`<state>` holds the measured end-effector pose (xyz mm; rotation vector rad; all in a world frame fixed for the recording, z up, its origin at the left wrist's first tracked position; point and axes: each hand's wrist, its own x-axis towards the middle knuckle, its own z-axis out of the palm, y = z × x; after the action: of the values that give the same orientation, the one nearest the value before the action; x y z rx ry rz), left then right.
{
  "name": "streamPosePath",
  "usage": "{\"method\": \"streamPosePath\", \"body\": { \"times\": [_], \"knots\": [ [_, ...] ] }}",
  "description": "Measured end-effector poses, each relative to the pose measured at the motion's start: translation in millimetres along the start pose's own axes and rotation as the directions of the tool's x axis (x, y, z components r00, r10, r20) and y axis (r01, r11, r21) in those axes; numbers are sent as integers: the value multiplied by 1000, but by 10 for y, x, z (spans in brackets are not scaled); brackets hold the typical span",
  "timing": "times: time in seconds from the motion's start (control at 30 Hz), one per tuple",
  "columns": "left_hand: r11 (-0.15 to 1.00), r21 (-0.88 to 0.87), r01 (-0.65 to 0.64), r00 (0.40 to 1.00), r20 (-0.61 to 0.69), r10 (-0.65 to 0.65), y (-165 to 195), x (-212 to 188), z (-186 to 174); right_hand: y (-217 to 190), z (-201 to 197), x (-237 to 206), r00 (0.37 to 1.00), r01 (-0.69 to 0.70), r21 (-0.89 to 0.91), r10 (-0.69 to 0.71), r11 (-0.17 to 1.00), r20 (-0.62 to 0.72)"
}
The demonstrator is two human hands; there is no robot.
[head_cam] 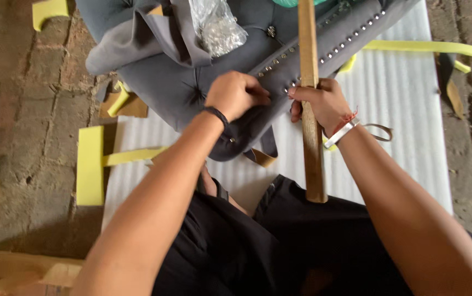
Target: The person sits on the floor beside a gray tufted upholstered panel and hammers decorative metal tacks along its edge using a hammer, placing each tack by hand before driving it in. They occasionally reposition the panel, pick up scissors, and take new tacks from a plastic bag on the panel.
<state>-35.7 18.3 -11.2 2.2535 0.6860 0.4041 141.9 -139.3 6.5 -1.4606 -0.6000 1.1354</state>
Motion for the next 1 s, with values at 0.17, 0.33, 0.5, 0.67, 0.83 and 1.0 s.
{"method": "streamPosePath", "body": {
  "times": [0.17,0.33,0.5,0.67,0.83,1.0],
  "knots": [
    [996,24,87,996,15,-87,45,37,-3,99,50,395,998,-63,-194,63,979,-7],
    [991,83,105,994,-9,-105,92,-31,25,104,96,421,994,-111,-220,108,969,-29],
    [996,51,70,997,11,-71,124,-84,21,77,140,335,996,-88,-249,92,964,6],
    [995,47,87,996,-15,-86,155,-108,31,46,203,296,994,-100,-272,108,957,13],
    [992,19,126,992,-23,-126,233,-115,57,63,213,294,993,-118,-324,121,939,-10],
    [985,65,162,986,-56,-159,298,-123,69,39,283,179,982,-186,-308,163,933,-99]
  ]
}}
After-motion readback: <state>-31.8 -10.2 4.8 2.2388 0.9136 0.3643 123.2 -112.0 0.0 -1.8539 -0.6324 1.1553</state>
